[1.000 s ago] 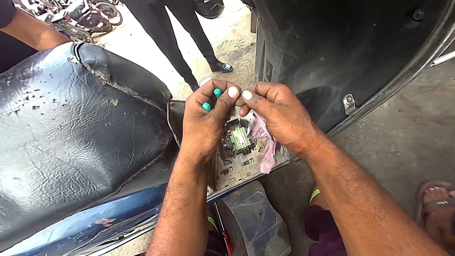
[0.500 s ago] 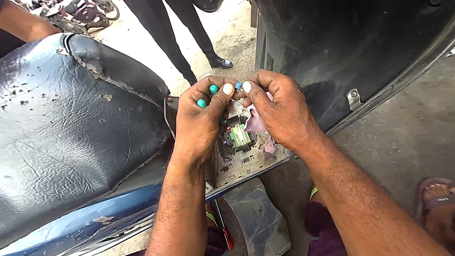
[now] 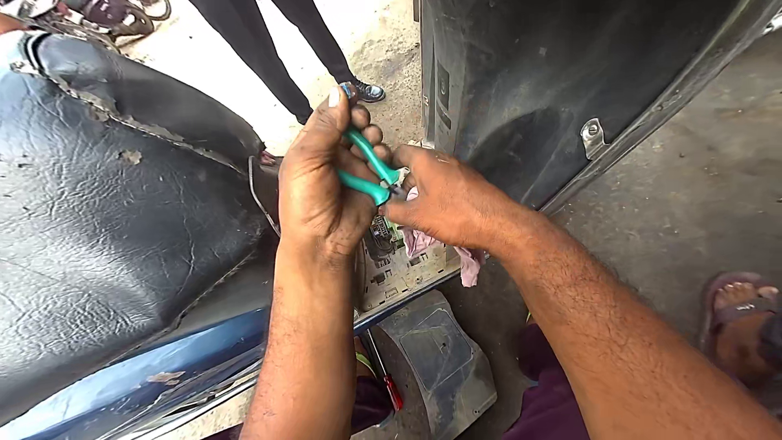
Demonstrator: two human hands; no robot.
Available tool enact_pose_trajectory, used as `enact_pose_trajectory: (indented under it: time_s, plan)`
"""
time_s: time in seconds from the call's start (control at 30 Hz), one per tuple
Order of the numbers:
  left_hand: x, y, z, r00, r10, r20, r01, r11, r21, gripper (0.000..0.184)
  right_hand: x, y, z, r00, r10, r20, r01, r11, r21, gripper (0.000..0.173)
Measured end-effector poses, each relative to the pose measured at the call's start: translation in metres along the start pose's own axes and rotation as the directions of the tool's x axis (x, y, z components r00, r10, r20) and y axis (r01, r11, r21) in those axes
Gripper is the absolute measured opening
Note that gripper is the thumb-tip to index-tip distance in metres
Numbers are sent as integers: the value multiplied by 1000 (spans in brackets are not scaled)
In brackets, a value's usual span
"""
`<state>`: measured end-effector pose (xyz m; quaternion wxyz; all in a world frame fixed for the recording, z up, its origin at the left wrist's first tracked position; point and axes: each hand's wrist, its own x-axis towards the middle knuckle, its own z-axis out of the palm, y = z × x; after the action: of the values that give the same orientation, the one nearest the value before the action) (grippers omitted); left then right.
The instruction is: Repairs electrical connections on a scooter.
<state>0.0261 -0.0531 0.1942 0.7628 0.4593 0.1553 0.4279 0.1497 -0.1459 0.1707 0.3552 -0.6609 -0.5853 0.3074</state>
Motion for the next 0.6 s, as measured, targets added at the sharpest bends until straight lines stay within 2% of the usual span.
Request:
enact_pose_trajectory:
  time_s: [0.03,0.1,0.17,0.2,0.23,0.3,0.33,0.4,0.47,0.6]
  plan:
    - [3,-1,-1,1000,18,1,-18,1000,-8,17,-2,-1,-3,999,34,-14,-35,995,-97,30]
    - [16,-4,-13,995,94,-37,-92,994,54,19,-7,-1,-9,990,133,-53,-142,956,-257,23]
    - [34,-20,-45,983,178,-31,-155,919,364,21,-10,0,-10,960,242,-140,-274,907,-318,24]
    - [39,-33,-67,980,193,-40,-137,813,566,23,-11,1,-11,941,280,-190,-329,888,-321,24]
    - [41,-48,-90,980,187,-67,-74,660,748,27,-11,1,-14,922,307,-236,-371,876,-307,24]
    - [33,-78,-135,986,83,-143,115,273,955,30,-12,0,-21,892,335,-303,-411,881,-234,25]
    - [25,-90,-151,979,26,-204,201,94,975,31,-12,0,-24,881,339,-330,-416,888,-197,25]
    - [12,-109,-169,948,-10,-318,314,-130,941,28,-10,0,-29,869,344,-356,-412,902,-132,26]
    - [5,-122,-178,926,11,-376,366,-266,892,22,-9,-1,-30,866,348,-358,-401,912,-84,24]
    - [4,-141,-189,918,49,-393,378,-405,833,20,-7,-2,-30,879,320,-353,-355,934,-36,20]
